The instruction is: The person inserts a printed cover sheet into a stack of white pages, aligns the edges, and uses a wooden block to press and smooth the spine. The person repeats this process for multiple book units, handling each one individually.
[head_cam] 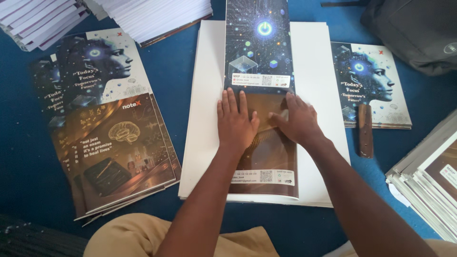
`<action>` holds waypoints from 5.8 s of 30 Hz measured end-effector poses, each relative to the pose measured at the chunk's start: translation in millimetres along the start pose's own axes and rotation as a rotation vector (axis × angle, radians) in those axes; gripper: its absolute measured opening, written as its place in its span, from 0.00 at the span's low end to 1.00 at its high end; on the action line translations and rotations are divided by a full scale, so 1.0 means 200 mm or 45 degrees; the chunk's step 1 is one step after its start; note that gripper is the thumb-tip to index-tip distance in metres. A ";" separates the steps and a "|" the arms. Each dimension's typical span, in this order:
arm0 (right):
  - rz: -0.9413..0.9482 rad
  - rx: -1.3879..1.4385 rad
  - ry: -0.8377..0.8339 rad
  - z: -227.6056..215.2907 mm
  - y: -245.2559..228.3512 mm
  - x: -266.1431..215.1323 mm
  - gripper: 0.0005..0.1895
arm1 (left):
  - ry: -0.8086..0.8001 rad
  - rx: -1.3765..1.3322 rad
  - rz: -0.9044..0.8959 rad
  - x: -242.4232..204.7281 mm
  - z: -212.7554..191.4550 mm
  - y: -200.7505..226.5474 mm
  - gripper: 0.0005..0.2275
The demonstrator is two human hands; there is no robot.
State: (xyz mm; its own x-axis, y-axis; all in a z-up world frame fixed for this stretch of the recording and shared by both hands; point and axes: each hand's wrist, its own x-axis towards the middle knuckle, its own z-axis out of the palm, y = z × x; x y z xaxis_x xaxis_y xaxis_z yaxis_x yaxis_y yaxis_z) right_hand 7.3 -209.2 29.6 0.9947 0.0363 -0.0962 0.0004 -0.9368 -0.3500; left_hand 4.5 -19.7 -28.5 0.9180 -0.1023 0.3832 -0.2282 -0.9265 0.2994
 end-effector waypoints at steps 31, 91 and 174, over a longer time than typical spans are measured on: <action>0.179 0.508 0.431 -0.12 0.54 -0.23 0.21 | -0.078 -0.002 -0.058 0.02 -0.04 0.02 0.32; -0.227 -0.072 0.267 -0.06 0.30 0.06 0.24 | -0.030 0.000 -0.029 0.01 -0.07 0.02 0.32; 0.293 0.271 0.239 -0.12 0.40 0.86 0.26 | -0.019 -0.091 -0.047 0.04 -0.17 0.05 0.31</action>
State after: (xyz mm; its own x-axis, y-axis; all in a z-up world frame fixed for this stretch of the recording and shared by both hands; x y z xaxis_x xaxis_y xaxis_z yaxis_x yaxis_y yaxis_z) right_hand 180.8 -285.2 7.2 0.9679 -0.2497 -0.0291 -0.2271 -0.8189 -0.5271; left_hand -2.3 -17.8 7.3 0.9309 -0.0742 0.3576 -0.2159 -0.9016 0.3749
